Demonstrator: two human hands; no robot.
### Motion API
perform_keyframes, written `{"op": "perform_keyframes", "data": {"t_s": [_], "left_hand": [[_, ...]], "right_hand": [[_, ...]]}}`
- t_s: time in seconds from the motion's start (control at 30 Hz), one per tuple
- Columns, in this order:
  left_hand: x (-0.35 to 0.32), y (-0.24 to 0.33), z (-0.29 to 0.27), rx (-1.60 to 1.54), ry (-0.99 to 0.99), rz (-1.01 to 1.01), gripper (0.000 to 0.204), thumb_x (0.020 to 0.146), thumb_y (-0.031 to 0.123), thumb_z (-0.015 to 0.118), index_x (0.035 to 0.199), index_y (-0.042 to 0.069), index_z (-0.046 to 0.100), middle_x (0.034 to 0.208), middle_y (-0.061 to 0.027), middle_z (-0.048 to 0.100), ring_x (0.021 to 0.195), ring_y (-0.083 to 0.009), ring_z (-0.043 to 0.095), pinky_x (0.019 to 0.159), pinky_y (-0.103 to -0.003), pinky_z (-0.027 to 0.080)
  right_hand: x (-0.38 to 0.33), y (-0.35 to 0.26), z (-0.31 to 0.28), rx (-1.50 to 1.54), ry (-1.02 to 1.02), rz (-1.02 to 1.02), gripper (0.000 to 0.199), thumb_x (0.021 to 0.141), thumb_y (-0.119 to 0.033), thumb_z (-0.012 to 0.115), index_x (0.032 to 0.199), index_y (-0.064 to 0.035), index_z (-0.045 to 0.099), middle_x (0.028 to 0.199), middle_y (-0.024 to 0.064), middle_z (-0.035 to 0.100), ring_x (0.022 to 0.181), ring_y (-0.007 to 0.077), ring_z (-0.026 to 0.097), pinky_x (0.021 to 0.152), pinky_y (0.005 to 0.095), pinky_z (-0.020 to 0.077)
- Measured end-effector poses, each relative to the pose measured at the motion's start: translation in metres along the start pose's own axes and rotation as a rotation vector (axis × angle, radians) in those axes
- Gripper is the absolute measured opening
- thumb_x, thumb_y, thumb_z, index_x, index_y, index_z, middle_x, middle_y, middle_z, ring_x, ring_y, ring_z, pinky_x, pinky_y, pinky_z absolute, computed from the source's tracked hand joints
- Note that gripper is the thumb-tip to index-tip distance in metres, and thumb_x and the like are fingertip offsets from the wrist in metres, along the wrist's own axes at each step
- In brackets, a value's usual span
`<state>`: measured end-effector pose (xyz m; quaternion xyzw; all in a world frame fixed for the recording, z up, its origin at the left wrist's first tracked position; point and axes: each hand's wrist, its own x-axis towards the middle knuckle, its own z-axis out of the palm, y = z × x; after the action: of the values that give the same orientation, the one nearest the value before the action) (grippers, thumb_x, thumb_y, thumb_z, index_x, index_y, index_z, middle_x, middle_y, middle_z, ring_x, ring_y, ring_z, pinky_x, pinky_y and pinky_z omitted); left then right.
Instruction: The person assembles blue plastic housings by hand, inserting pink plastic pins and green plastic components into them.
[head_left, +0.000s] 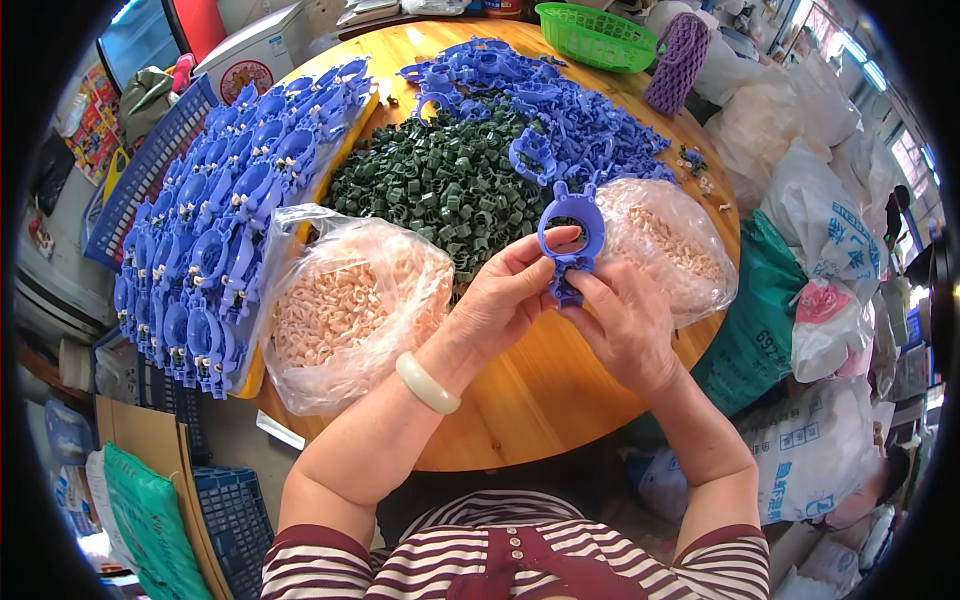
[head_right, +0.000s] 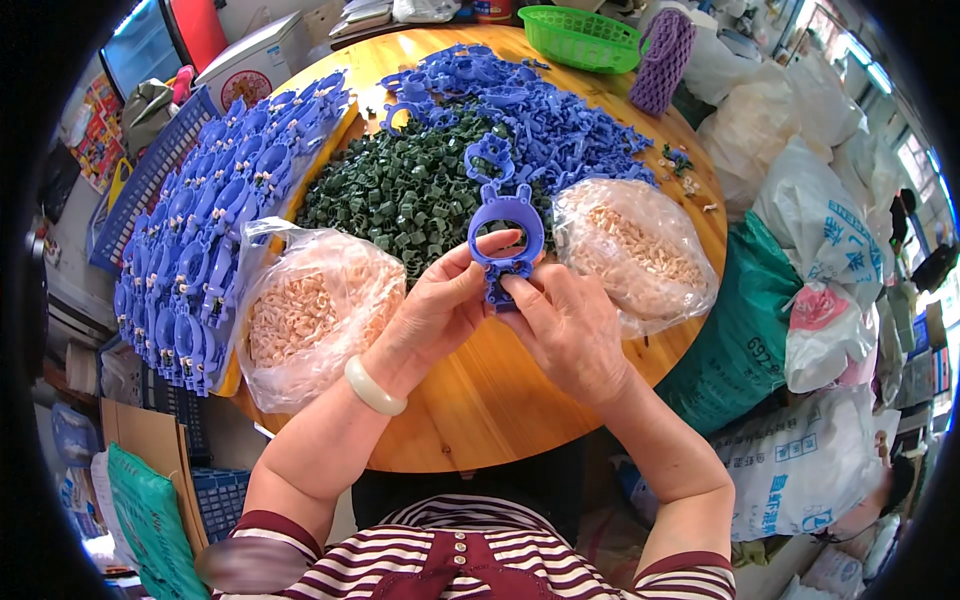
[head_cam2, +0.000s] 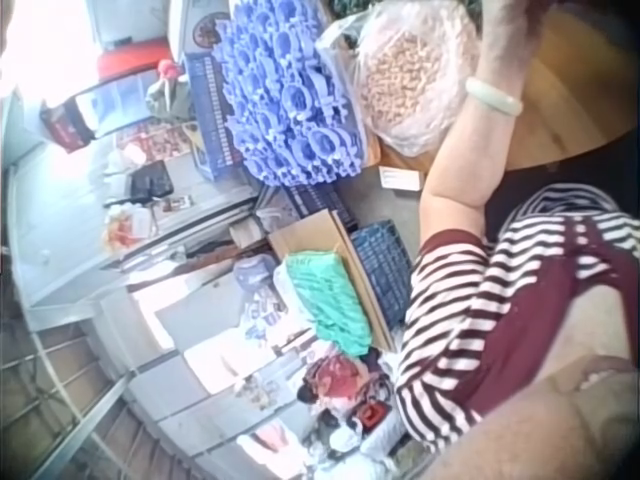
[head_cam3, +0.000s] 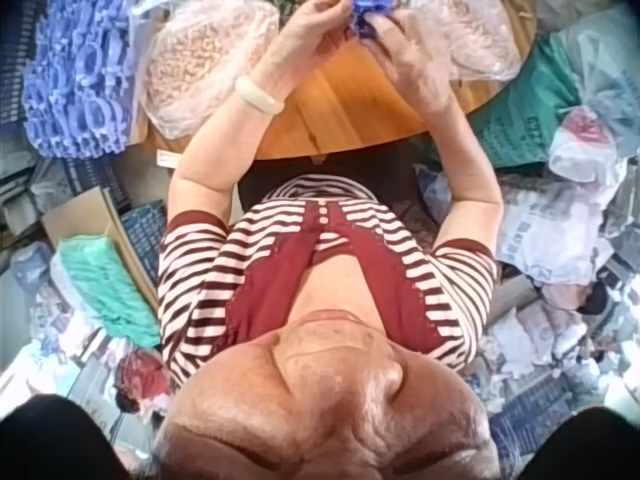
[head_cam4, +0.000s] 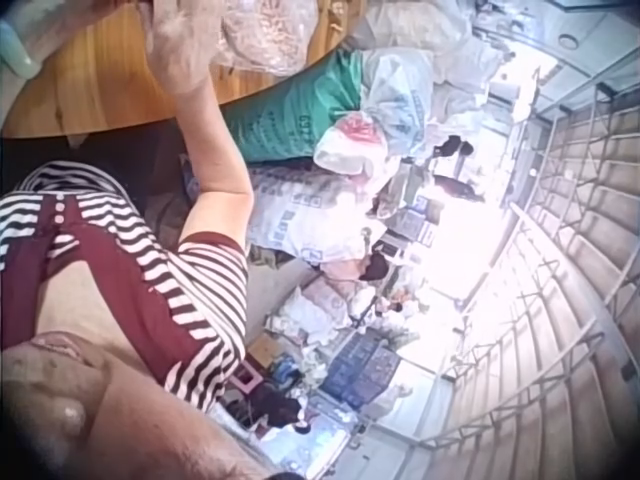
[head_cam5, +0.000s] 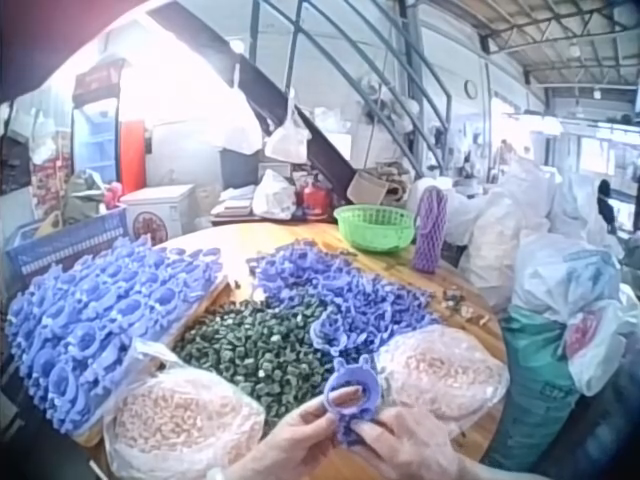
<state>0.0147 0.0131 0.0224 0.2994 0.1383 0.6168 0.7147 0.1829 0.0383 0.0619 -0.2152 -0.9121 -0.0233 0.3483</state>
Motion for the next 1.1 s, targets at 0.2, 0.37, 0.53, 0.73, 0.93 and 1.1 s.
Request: {"op": "perform_keyframes", "data": {"t_s": [0.2,0.37,0.53,0.73,0.93,1.1], "left_hand": [[-0.003,-0.001,-0.002,0.024,0.059,-0.019,0.037,0.089,0.018,0.059,0.124,0.007,0.051,0.111,-0.001,0.059,0.094,-0.0081,0.057,0.078,-0.025,0.05],[-0.001,-0.003,-0.004,-0.043,0.124,-0.068,0.031,0.088,0.019,0.062,0.116,0.009,0.055,0.101,0.0006,0.06,0.084,-0.0053,0.058,0.067,-0.018,0.049],[0.0,-0.004,-0.009,-0.107,0.119,-0.019,0.029,0.089,0.018,0.059,0.116,0.007,0.054,0.098,-0.0015,0.061,0.081,-0.0065,0.06,0.064,-0.018,0.051],[0.004,-0.013,-0.027,-0.214,0.126,0.029,0.027,0.09,0.02,0.058,0.114,0.007,0.054,0.095,-0.0011,0.06,0.082,-0.0082,0.06,0.067,-0.019,0.051],[0.007,-0.026,-0.028,-0.222,0.118,0.125,0.021,0.083,0.01,0.063,0.102,0.009,0.057,0.097,-0.0028,0.059,0.089,-0.0163,0.059,0.077,-0.03,0.047],[0.006,-0.016,-0.02,-0.029,0.294,0.026,0.019,0.089,0.018,0.06,0.105,0.006,0.058,0.083,0.0012,0.06,0.07,-0.0087,0.056,0.059,-0.023,0.047]], "right_hand": [[0.0,-0.004,0.004,0.023,-0.023,0.055,0.034,0.072,-0.013,0.07,0.104,-0.0055,0.059,0.087,0.0091,0.054,0.071,0.0283,0.055,0.059,0.0396,0.0434],[0.005,-0.006,-0.002,0.092,-0.086,0.092,0.032,0.073,-0.01,0.069,0.102,-0.0029,0.059,0.089,0.0117,0.055,0.076,0.0309,0.057,0.064,0.0394,0.0457],[0.01,-0.013,0.0,0.09,-0.136,0.174,0.033,0.072,-0.006,0.071,0.102,-0.0022,0.059,0.091,0.0117,0.053,0.079,0.0295,0.057,0.065,0.0378,0.047],[0.035,-0.018,-0.008,0.083,-0.277,0.186,0.036,0.072,-0.01,0.07,0.106,-0.0038,0.059,0.089,0.0102,0.055,0.076,0.0267,0.057,0.064,0.0365,0.0455],[0.076,-0.058,0.014,0.217,-0.193,-0.092,0.023,0.075,-0.008,0.065,0.098,-0.0059,0.061,0.082,0.0083,0.057,0.069,0.0256,0.058,0.06,0.0353,0.0464],[0.115,-0.12,0.073,0.361,-0.411,-0.349,0.018,0.074,-0.003,0.062,0.091,-0.0071,0.062,0.086,0.0098,0.061,0.079,0.0291,0.061,0.066,0.0348,0.0501]]}}
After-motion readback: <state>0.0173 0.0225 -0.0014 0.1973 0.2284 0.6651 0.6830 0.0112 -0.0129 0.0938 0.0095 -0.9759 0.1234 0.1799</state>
